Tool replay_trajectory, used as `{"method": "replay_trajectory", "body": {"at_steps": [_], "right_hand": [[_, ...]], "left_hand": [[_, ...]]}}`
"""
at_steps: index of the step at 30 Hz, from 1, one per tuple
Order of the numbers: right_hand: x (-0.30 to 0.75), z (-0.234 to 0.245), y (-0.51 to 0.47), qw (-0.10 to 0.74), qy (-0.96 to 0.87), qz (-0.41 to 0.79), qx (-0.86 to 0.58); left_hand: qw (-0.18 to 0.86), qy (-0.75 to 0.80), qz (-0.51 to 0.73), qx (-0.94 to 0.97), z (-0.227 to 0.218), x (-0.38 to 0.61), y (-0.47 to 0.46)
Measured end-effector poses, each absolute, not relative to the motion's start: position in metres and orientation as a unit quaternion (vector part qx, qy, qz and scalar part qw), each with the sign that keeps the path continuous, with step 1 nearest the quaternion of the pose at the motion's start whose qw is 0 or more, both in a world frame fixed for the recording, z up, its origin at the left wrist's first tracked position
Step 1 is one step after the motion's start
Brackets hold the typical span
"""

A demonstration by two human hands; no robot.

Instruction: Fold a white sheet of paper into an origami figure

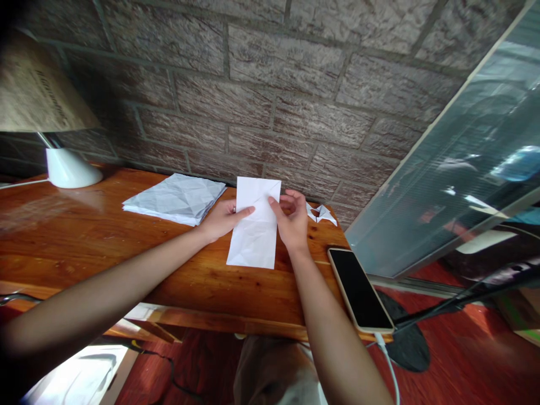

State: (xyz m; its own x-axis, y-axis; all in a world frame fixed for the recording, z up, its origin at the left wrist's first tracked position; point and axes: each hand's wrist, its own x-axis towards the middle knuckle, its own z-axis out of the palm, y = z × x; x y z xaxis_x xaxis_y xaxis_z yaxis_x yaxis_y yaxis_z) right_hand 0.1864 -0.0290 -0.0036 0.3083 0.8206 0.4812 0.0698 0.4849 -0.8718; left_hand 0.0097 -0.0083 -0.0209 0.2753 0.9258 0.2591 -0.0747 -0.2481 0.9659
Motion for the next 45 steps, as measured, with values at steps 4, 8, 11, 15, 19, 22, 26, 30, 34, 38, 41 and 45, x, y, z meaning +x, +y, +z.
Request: {"method": "replay_trajectory", "body": {"at_steps": [4, 8, 11, 15, 19, 22, 26, 30, 34, 38, 41, 45], "right_hand": [[0.1855, -0.005, -0.0304, 0.637, -0.561, 0.296, -0.437], [0.1847, -0.0062, -0.031, 0.626, -0.568, 0.3, -0.442], [0.1854, -0.0068, -0.0299, 0.636, -0.558, 0.291, -0.446], [0.1866, -0.0069, -0.0288, 0.63, -0.559, 0.302, -0.447], [0.1863, -0.0057, -0.0297, 0.637, -0.55, 0.3, -0.449], [0.186, -0.0052, -0.0304, 0.643, -0.544, 0.299, -0.449], [0.186, -0.006, -0.0305, 0.634, -0.551, 0.31, -0.447], [0.1861, -0.0062, -0.0304, 0.631, -0.548, 0.307, -0.456], [0.186, -0.0053, -0.0304, 0.63, -0.542, 0.304, -0.466], [0.1864, -0.0048, -0.0311, 0.622, -0.543, 0.309, -0.472], [0.187, -0.0045, -0.032, 0.618, -0.543, 0.311, -0.475], [0.1874, -0.0034, -0.0333, 0.619, -0.544, 0.314, -0.472]], "left_hand": [[0.503, 0.356, 0.515, 0.596, -0.0183, 0.0076, -0.0073], [0.497, 0.359, 0.524, 0.591, -0.017, 0.0077, -0.0086], [0.487, 0.367, 0.534, 0.586, -0.0171, 0.008, -0.0089], [0.479, 0.374, 0.548, 0.575, -0.017, 0.0075, -0.0083], [0.48, 0.372, 0.552, 0.572, -0.0158, 0.0074, -0.0085], [0.477, 0.372, 0.552, 0.574, -0.0153, 0.0079, -0.0094], [0.474, 0.369, 0.553, 0.578, -0.0158, 0.0084, -0.0103], [0.469, 0.37, 0.555, 0.579, -0.0168, 0.0081, -0.0095], [0.466, 0.366, 0.559, 0.58, -0.0182, 0.0078, -0.0079], [0.469, 0.361, 0.568, 0.572, -0.0192, 0.0079, -0.0074], [0.468, 0.357, 0.572, 0.571, -0.0185, 0.008, -0.0077], [0.471, 0.355, 0.581, 0.561, -0.016, 0.0081, -0.0089]]}}
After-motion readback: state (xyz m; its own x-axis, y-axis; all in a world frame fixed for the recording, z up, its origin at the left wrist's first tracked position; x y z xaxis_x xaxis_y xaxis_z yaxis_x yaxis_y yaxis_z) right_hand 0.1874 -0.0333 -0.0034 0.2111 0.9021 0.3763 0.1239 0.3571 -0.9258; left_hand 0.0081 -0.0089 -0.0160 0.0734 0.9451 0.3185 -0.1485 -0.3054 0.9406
